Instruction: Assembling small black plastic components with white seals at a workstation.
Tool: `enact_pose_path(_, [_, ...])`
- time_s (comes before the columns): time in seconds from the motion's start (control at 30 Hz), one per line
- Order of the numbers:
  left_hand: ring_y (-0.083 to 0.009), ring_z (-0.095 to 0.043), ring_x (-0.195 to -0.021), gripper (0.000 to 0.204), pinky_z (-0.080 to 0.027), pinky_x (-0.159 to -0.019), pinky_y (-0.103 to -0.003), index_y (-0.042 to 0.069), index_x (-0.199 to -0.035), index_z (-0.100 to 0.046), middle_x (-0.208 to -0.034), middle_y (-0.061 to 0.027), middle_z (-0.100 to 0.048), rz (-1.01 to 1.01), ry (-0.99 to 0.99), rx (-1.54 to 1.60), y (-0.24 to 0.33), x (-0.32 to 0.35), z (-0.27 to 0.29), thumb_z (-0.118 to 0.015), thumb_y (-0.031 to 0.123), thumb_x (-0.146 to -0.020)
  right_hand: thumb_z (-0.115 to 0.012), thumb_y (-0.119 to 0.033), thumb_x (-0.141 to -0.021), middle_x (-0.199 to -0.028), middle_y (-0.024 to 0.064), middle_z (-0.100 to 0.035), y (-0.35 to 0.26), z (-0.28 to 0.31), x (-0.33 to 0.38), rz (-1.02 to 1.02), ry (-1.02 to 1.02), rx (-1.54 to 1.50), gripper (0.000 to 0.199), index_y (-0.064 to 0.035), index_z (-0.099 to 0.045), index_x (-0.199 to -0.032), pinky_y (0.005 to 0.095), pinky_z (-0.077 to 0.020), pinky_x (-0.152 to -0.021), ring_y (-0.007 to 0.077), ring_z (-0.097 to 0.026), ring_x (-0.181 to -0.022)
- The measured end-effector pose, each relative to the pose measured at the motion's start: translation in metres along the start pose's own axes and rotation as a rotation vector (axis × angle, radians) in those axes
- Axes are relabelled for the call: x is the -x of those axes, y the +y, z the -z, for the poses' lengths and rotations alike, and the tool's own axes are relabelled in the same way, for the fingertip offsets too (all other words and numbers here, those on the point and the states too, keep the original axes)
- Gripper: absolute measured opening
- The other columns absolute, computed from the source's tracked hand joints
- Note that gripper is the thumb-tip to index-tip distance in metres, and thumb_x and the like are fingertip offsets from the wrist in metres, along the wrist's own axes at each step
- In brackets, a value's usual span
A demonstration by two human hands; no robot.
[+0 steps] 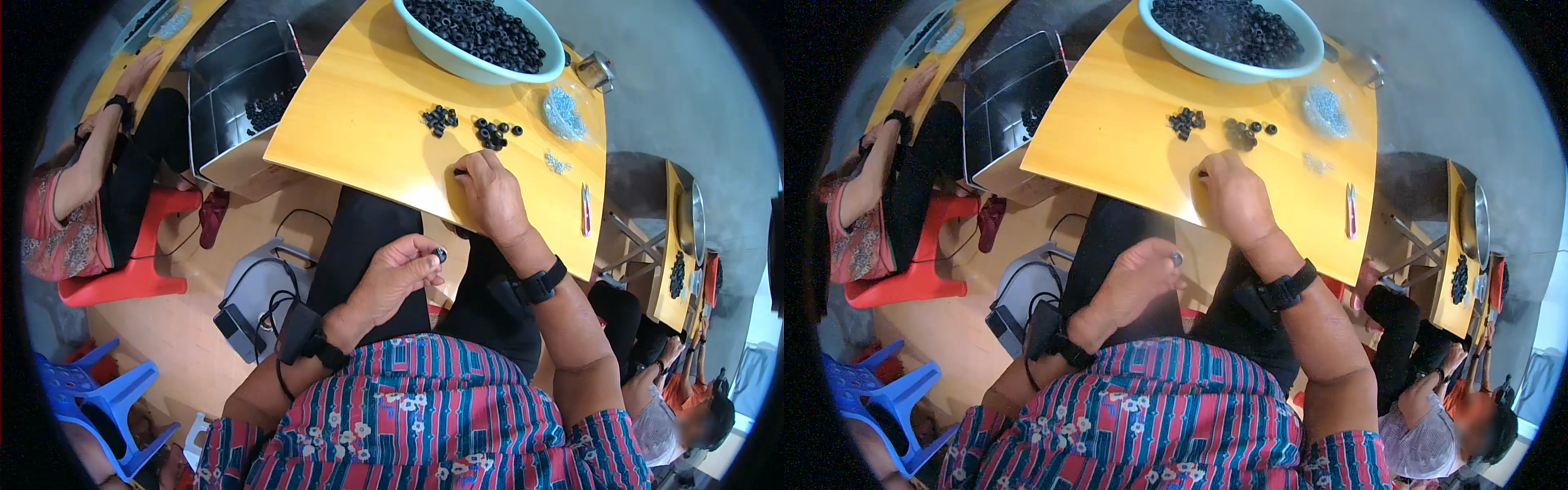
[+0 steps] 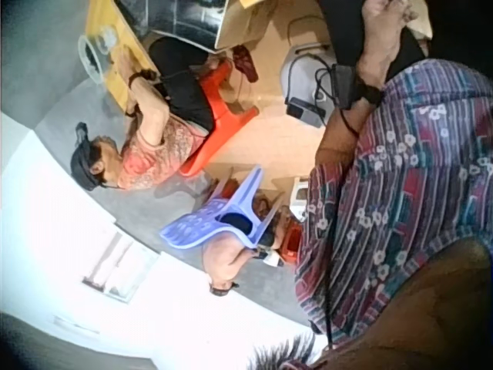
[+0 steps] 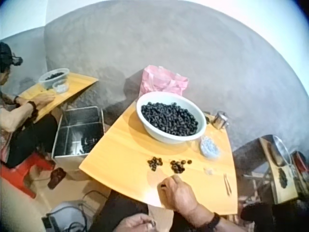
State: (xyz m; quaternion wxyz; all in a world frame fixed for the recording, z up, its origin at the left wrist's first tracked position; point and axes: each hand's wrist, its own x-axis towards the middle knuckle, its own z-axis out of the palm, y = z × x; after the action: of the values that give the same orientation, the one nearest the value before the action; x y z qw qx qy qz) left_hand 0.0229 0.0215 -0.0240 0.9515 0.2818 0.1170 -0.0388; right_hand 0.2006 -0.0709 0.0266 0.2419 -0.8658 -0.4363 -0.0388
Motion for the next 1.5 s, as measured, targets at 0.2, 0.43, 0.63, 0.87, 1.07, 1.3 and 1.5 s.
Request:
enact_pose_path(0.2, [-0.0124, -0.061, -0.082, 0.013, -0.052, -0.077, -0.027, 0.003, -0.102, -0.057, -0.094, -0.0048, -0.061, -0.014, -0.002, -0.049, 0.002, -0.004, 0.002, -0.054, 0.005, -0.090, -0.058, -0.008, -0.078, -0.082, 0.0159, -0.057, 0.005, 0.000, 0.022, 0.017, 0.012, -0.064, 0.004, -0.0042, -0.057, -0.080, 0.0405, -0.0498, -0.066, 0.0360, -0.058, -0.074])
enact_pose_path(0.43, [-0.0103, -0.060, -0.084, 0.015, -0.052, -0.077, -0.027, 0.004, -0.105, -0.057, -0.096, -0.0019, -0.060, -0.037, -0.024, -0.109, 0.000, -0.007, 0.007, -0.055, 0.008, -0.090, -0.058, 0.001, -0.082, -0.076, 0.0056, -0.059, 0.004, 0.002, 0.046, -0.107, -0.024, -0.403, 0.007, 0.0002, -0.057, -0.088, 0.0254, -0.0472, -0.062, 0.0128, -0.057, -0.065])
enact_pose_path(0.63, [-0.0093, -0.057, -0.086, 0.018, -0.050, -0.082, -0.030, 0.003, -0.107, -0.057, -0.098, -0.0021, -0.060, -0.062, -0.055, -0.202, 0.003, -0.006, 0.008, -0.057, 0.009, -0.090, -0.061, 0.000, -0.083, -0.079, 0.0018, -0.062, -0.028, 0.029, 0.071, -0.484, -0.176, -0.921, 0.009, 0.0021, -0.062, -0.091, 0.0209, -0.0465, -0.060, 0.0067, -0.055, -0.063])
enact_pose_path(0.87, [-0.0085, -0.056, -0.086, 0.018, -0.049, -0.081, -0.027, 0.003, -0.106, -0.058, -0.096, -0.0018, -0.060, -0.112, -0.061, -0.350, 0.004, -0.003, 0.004, -0.058, 0.010, -0.090, -0.056, -0.002, -0.087, -0.074, 0.0022, -0.060, -0.041, 0.034, 0.081, -0.506, -0.222, -0.990, 0.017, 0.0017, -0.063, -0.101, 0.0209, -0.0440, -0.060, 0.0078, -0.053, -0.063])
enact_pose_path(1.07, [-0.0075, -0.056, -0.085, 0.017, -0.048, -0.079, -0.024, 0.002, -0.104, -0.059, -0.094, -0.0016, -0.060, -0.160, -0.067, -0.426, 0.004, -0.002, 0.002, -0.059, 0.009, -0.089, -0.056, -0.003, -0.087, -0.072, 0.0024, -0.060, -0.041, 0.032, 0.080, -0.529, -0.252, -1.023, 0.017, 0.0018, -0.064, -0.101, 0.0208, -0.0435, -0.060, 0.0079, -0.053, -0.063])
enact_pose_path(1.3, [-0.0076, -0.056, -0.085, 0.015, -0.048, -0.078, -0.024, 0.001, -0.102, -0.059, -0.093, -0.0016, -0.060, -0.168, -0.076, -0.448, 0.006, -0.004, 0.003, -0.059, 0.009, -0.088, -0.056, -0.001, -0.086, -0.074, 0.0025, -0.062, -0.039, 0.030, 0.079, -0.539, -0.246, -1.071, 0.015, 0.0033, -0.065, -0.098, 0.0213, -0.0452, -0.061, 0.0078, -0.054, -0.063])
enact_pose_path(1.5, [-0.0080, -0.056, -0.085, 0.016, -0.048, -0.078, -0.025, 0.002, -0.102, -0.060, -0.092, -0.0016, -0.060, -0.171, -0.069, -0.464, 0.005, -0.006, 0.004, -0.060, 0.009, -0.088, -0.056, -0.002, -0.087, -0.069, 0.0018, -0.059, -0.043, 0.030, 0.078, -0.517, -0.228, -1.021, 0.017, 0.0021, -0.065, -0.101, 0.0205, -0.0433, -0.059, 0.0083, -0.051, -0.062])
